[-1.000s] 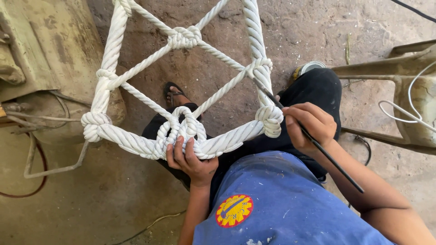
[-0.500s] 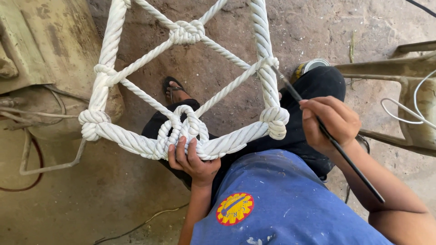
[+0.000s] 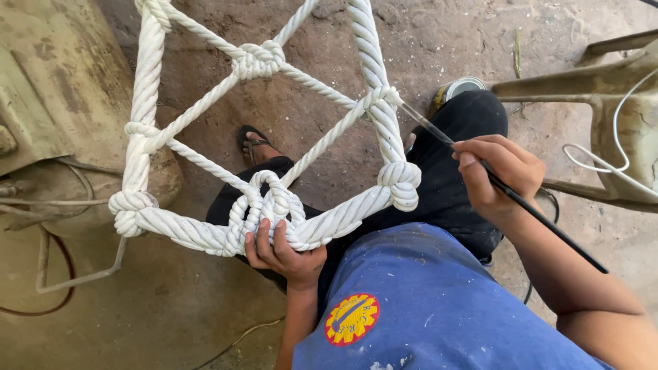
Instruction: The person paints a knotted rope chair frame using a brush and a small can of paint while sitting on the floor.
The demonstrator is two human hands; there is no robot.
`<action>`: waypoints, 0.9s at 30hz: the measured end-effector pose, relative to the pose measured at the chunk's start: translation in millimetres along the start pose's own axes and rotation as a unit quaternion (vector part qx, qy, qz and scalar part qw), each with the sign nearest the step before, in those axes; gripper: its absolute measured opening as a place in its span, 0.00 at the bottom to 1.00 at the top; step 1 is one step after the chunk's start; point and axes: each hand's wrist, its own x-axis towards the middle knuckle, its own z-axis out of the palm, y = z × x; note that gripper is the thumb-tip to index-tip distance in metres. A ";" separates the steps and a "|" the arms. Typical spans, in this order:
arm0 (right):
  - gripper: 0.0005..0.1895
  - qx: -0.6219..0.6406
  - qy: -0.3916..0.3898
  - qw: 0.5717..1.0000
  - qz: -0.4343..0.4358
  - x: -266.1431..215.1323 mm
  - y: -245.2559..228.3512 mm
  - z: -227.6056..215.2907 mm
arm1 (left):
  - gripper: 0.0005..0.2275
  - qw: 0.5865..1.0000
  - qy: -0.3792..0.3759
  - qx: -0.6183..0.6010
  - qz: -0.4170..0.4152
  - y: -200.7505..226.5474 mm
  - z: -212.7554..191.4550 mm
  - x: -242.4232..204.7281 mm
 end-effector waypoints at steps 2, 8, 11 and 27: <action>0.08 -0.001 -0.004 0.999 0.033 -2.7 5.5 -3.0 | 0.19 1.000 -0.011 -0.004 0.005 -0.5 -2.3 0.2; 0.10 0.052 -0.006 0.997 0.051 8.1 2.6 -3.7 | 0.19 1.000 0.002 0.004 0.009 1.0 -0.4 2.1; 0.07 0.061 0.017 0.998 0.018 17.1 -2.6 3.6 | 0.18 1.000 -0.006 0.004 0.007 0.0 -1.0 0.9; 0.10 0.036 0.030 0.999 -0.011 7.7 13.9 -10.8 | 0.20 1.000 -0.010 0.010 0.001 5.0 -1.5 5.6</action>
